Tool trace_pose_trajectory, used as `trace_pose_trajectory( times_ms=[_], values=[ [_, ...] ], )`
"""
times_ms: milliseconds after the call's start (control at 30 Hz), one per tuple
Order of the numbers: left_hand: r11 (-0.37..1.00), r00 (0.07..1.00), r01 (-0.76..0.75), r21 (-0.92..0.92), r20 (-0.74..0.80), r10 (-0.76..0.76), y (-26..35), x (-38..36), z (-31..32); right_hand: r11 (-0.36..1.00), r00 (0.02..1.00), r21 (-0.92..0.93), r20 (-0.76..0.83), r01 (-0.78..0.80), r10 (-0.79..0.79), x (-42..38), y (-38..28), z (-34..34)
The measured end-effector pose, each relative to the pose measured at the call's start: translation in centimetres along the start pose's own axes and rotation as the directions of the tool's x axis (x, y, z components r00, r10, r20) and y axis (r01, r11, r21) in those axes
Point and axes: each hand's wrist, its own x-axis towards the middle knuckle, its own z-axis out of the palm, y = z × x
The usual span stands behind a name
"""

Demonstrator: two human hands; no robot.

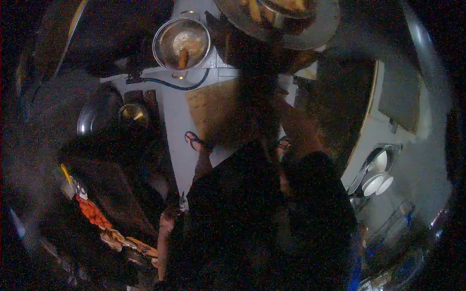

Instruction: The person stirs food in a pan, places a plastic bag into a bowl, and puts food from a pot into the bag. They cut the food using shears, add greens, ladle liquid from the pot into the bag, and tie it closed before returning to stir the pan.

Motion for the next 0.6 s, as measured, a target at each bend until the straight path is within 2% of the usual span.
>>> trace_pose_trajectory(
  times_ms=[200, 233, 300, 333, 367, 400, 433, 500, 533, 567, 600],
  values=[
    [0.962, 0.991, 0.131, -0.241, 0.048, -0.122, 0.6, 1.7, 0.7, 1.000, 1.000, 0.027, -0.013, 0.004, -0.004, 1.1, -0.4, 1.6],
    [0.961, 0.992, 0.128, -0.244, 0.047, -0.120, 0.5, 1.7, 1.3, 0.999, 1.000, 0.033, -0.010, 0.005, -0.004, 1.1, -0.8, 1.9],
    [0.946, 0.995, 0.008, -0.324, -0.087, -0.038, 1.2, 1.4, 4.2, 0.998, 1.000, 0.065, 0.017, 0.000, -0.001, 0.9, -1.9, 2.3],
    [0.946, 0.995, 0.007, -0.325, -0.088, -0.037, 1.6, 1.7, 5.0, 0.996, 0.999, 0.092, 0.039, -0.009, 0.006, 0.5, -2.4, 2.6],
    [0.992, 0.988, -0.124, -0.004, -0.090, 0.123, 1.3, 2.5, 4.7, 0.993, 0.998, 0.120, 0.064, -0.020, 0.013, -0.2, -3.0, 2.9],
    [0.916, 0.961, -0.249, 0.315, -0.041, 0.275, 0.9, 3.5, 4.1, 0.986, 0.994, 0.163, 0.107, -0.041, 0.024, -1.6, -3.6, 3.3],
    [0.916, 0.960, -0.250, 0.314, -0.041, 0.276, 0.8, 4.9, 3.3, 0.974, 0.987, 0.216, 0.158, -0.068, 0.033, -2.9, -3.9, 4.0],
    [0.947, 0.962, -0.272, 0.170, 0.058, 0.266, 1.8, 8.3, 1.8, 0.921, 0.950, 0.347, 0.305, -0.179, 0.070, -8.1, -5.0, 7.2],
    [0.815, 0.956, -0.289, 0.503, 0.105, 0.274, 3.9, 7.3, 5.4, 0.884, 0.919, 0.394, 0.385, -0.251, 0.089, -11.2, -5.7, 9.5],
    [0.523, 0.947, -0.285, 0.804, 0.152, 0.283, 6.3, 5.8, 9.9, 0.857, 0.888, 0.418, 0.449, -0.303, 0.095, -14.9, -6.3, 11.5],
    [0.194, 0.936, -0.260, 0.946, 0.198, 0.290, 8.8, 4.3, 14.7, 0.841, 0.859, 0.413, 0.499, -0.350, 0.113, -16.4, -6.8, 13.3]
  ],
)
